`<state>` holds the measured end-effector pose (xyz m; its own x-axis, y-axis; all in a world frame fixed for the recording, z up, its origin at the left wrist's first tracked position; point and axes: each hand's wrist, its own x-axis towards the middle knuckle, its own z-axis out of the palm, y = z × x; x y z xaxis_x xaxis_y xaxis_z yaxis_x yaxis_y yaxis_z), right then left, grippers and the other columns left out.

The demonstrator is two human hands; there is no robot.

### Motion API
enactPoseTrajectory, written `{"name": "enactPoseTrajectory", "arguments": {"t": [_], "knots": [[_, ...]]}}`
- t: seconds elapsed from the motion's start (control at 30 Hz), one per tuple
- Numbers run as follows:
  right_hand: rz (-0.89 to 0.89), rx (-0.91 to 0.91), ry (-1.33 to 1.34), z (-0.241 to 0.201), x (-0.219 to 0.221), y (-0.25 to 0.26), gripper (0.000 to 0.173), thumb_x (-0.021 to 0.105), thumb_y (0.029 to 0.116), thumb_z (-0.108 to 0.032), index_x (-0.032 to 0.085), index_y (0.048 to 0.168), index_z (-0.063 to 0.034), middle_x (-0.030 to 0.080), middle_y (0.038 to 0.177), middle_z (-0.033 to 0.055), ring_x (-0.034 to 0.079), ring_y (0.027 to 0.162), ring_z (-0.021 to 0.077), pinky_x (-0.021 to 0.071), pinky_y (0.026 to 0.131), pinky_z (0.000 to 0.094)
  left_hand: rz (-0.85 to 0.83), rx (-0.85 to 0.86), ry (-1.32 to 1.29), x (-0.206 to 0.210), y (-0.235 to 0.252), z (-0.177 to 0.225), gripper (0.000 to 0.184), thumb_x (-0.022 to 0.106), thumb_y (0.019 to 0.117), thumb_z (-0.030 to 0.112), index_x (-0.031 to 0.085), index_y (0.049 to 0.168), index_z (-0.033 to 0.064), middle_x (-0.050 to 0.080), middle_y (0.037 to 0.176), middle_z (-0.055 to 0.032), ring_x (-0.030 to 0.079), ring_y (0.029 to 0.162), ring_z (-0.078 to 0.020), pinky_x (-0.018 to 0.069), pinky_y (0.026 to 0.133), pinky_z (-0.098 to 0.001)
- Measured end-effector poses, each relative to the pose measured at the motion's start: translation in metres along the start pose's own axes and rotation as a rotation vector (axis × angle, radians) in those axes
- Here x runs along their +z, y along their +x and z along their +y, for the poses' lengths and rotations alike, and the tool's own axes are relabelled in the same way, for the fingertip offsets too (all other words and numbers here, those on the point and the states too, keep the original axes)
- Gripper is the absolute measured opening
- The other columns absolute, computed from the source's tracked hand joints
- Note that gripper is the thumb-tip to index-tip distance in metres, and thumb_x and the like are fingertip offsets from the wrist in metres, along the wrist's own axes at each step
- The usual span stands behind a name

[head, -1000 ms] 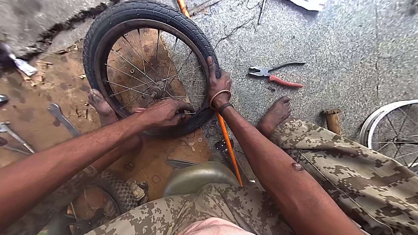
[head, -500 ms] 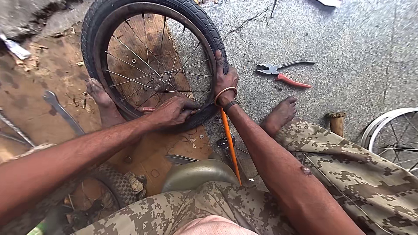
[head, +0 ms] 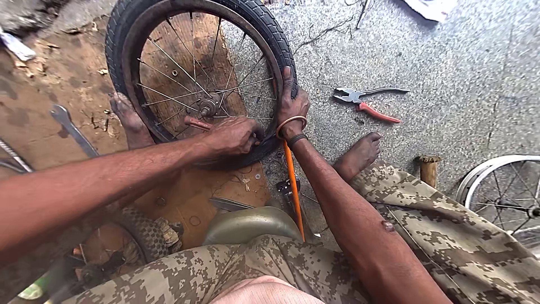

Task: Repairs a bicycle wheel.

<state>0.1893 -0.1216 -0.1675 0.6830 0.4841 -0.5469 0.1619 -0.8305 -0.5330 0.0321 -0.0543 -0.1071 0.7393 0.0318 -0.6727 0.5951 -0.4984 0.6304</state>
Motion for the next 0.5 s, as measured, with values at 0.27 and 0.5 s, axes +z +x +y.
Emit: {"name": "enactPoseTrajectory", "arguments": {"t": [0.27,0.5], "knots": [[-0.029,0.035,0.025,-0.003,-0.003,-0.001,0.07,0.039,0.1012,-0.069,0.068,0.091,-0.0067,0.067,0.081,0.0118,0.069,0.078,0.028,0.0558,0.072,0.0517,-0.285,-0.222,0.149,-0.05,-0.015,0.055,0.021,0.067,0.097,0.013,0.07,0.113,0.0,0.069,0.102,-0.0216,0.066,0.1,-0.0399,0.0511,0.087,-0.057],[-0.025,0.037,0.032,-0.003,-0.004,-0.004,0.068,0.042,0.1003,-0.069,0.069,0.088,-0.0079,0.066,0.079,0.0101,0.068,0.076,0.0259,0.0553,0.071,0.0504,-0.434,-0.153,0.364,-0.076,-0.027,0.044,0.024,0.064,0.0975,0.014,0.073,0.12,0.0148,0.07,0.086,-0.0102,0.067,0.082,-0.0279,0.0519,0.074,-0.0488]]}}
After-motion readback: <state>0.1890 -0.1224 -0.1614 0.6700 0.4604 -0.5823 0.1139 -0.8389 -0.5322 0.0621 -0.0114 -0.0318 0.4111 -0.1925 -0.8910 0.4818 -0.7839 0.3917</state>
